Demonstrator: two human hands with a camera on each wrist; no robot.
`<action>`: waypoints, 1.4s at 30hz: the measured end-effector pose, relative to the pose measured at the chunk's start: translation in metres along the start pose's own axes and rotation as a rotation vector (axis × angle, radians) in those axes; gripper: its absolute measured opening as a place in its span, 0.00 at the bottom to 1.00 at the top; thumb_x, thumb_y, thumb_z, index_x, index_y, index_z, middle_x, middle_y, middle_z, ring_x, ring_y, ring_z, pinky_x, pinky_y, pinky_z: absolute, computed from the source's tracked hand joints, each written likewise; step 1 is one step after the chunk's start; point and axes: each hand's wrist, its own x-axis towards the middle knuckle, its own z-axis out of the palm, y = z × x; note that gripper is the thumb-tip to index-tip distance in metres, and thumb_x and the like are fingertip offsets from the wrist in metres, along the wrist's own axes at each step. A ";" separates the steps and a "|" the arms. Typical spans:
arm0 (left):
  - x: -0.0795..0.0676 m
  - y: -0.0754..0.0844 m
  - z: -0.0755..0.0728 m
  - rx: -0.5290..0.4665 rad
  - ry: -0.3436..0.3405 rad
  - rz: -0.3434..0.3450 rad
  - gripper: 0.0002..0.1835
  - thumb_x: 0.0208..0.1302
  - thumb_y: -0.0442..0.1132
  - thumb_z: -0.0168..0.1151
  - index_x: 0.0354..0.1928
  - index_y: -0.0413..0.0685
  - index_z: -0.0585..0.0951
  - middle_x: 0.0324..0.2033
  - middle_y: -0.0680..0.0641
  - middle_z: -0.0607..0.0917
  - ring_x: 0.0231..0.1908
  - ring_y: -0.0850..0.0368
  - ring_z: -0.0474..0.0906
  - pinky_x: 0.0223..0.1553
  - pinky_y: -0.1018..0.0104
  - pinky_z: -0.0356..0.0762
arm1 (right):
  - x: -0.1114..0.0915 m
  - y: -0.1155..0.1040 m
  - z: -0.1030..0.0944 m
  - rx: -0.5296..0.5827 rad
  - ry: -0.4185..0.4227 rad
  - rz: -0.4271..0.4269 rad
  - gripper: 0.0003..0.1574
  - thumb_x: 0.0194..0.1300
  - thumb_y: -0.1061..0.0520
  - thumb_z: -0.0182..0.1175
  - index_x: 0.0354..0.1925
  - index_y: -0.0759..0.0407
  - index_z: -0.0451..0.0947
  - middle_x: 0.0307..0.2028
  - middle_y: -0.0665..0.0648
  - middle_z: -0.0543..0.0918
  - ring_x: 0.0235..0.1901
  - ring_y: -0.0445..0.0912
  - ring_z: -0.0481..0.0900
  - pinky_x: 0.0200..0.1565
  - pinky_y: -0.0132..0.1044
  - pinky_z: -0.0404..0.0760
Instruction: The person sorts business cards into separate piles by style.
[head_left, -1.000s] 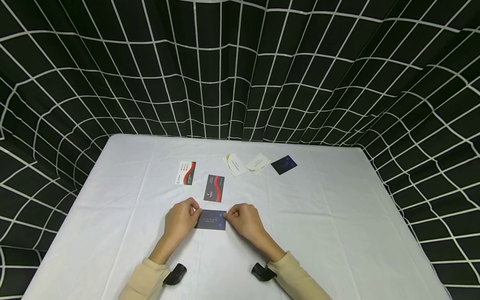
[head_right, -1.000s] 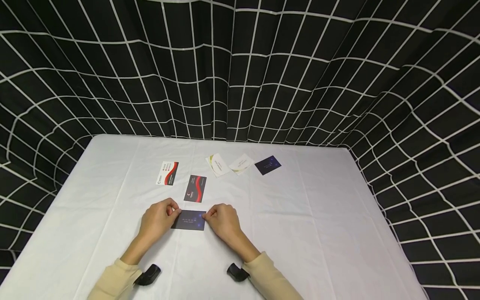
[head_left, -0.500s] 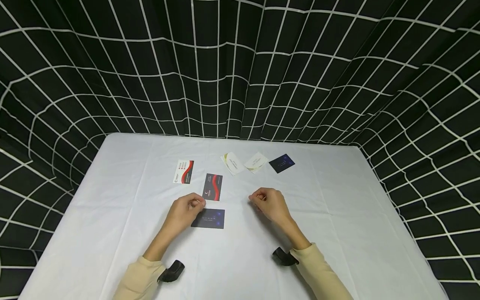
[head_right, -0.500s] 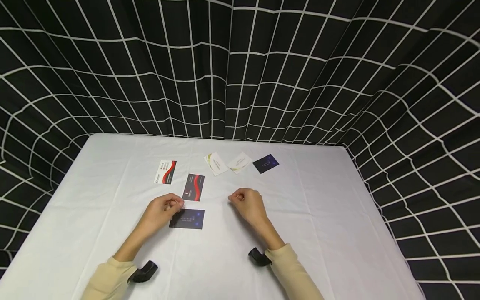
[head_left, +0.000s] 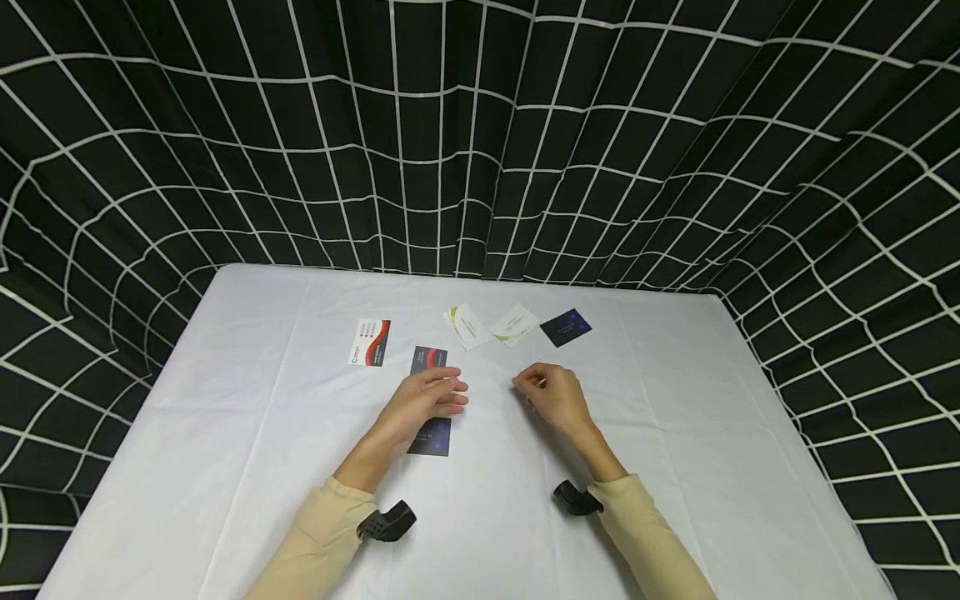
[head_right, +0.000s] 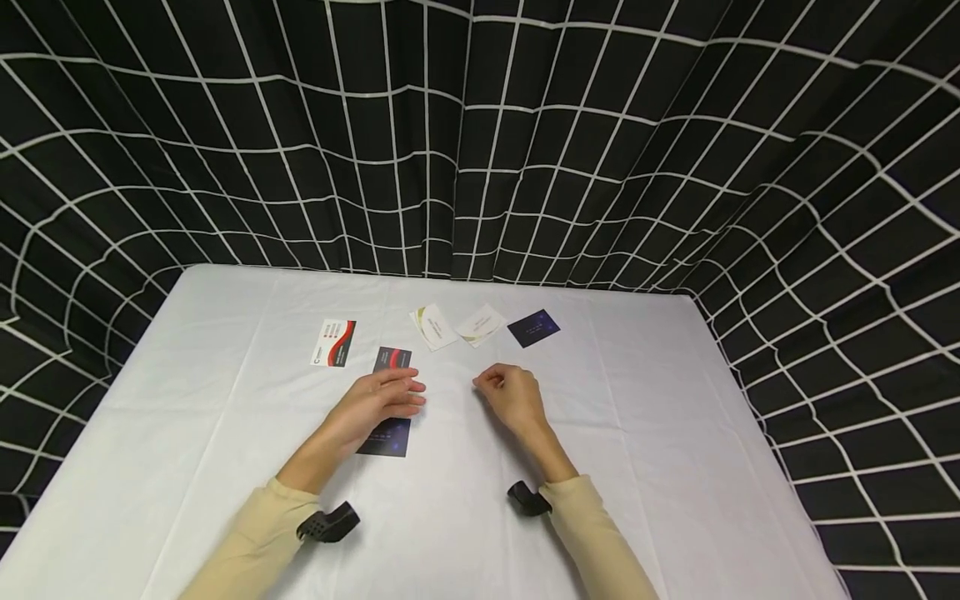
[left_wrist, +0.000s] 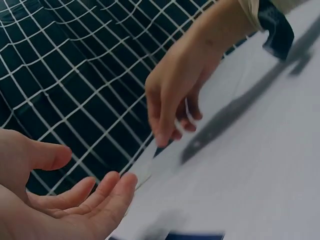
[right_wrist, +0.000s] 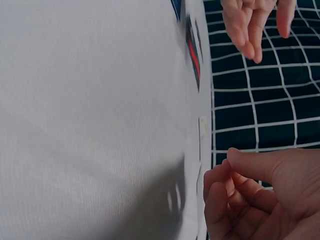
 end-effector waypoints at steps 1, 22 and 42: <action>0.002 0.000 0.003 -0.043 -0.017 -0.011 0.23 0.74 0.33 0.48 0.65 0.25 0.65 0.56 0.26 0.75 0.51 0.41 0.81 0.54 0.57 0.78 | 0.001 0.001 -0.001 -0.004 0.006 0.000 0.06 0.64 0.59 0.65 0.32 0.62 0.85 0.23 0.57 0.83 0.16 0.44 0.78 0.17 0.31 0.71; 0.042 -0.004 0.046 -0.563 -0.100 -0.178 0.32 0.78 0.41 0.39 0.72 0.27 0.46 0.67 0.20 0.58 0.69 0.29 0.55 0.68 0.45 0.58 | 0.022 0.031 -0.016 -0.067 0.080 0.008 0.08 0.63 0.59 0.66 0.34 0.65 0.85 0.25 0.58 0.85 0.17 0.40 0.77 0.20 0.30 0.72; 0.073 -0.015 0.098 -0.620 -0.025 -0.193 0.33 0.77 0.44 0.40 0.73 0.30 0.48 0.69 0.24 0.58 0.68 0.30 0.56 0.68 0.46 0.60 | 0.056 0.047 -0.038 -0.134 0.157 0.041 0.12 0.64 0.55 0.65 0.38 0.64 0.85 0.33 0.61 0.87 0.30 0.51 0.84 0.29 0.37 0.77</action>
